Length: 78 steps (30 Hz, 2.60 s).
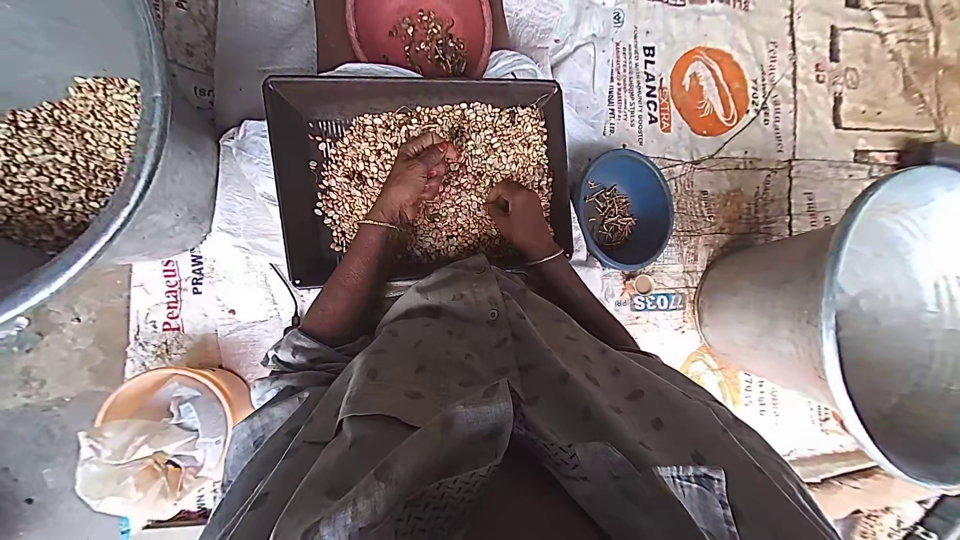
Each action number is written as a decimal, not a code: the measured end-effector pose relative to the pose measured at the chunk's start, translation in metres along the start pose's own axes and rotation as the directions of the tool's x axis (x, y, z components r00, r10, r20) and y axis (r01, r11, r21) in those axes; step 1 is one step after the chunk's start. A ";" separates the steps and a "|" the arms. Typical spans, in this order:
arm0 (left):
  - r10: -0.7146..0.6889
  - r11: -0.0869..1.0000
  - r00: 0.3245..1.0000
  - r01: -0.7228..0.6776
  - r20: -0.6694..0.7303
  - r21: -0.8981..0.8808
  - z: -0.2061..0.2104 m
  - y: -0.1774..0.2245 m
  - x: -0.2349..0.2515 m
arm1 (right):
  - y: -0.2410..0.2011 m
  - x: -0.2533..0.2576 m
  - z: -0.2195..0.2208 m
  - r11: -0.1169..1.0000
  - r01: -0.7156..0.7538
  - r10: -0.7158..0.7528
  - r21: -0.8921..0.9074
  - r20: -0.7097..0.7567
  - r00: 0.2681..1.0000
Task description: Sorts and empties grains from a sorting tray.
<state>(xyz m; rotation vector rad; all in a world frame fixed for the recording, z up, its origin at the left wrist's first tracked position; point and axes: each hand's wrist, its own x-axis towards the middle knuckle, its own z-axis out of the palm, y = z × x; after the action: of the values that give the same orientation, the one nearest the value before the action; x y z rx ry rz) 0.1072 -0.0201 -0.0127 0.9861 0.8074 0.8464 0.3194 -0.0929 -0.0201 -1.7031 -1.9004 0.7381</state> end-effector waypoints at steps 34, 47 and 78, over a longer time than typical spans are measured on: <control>0.118 0.560 0.989 -0.139 0.087 0.817 0.019 -0.012 0.015 | 0.004 0.024 -0.035 0.369 -0.171 0.300 0.914 0.057 0.952; 0.270 0.876 0.962 -0.225 0.046 -0.426 -0.013 0.004 0.007 | -0.023 0.076 -0.021 0.816 -0.176 0.139 0.550 0.109 0.984; -0.024 0.346 1.000 0.007 0.002 0.938 0.000 0.012 0.002 | -0.025 0.064 0.006 1.000 0.001 -0.002 -0.030 -0.046 0.999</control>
<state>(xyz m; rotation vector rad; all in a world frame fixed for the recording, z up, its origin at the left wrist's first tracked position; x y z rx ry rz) 0.1049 -0.0149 -0.0023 2.0227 1.3449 0.2466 0.2898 -0.0320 -0.0074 -1.7214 -1.8904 0.6674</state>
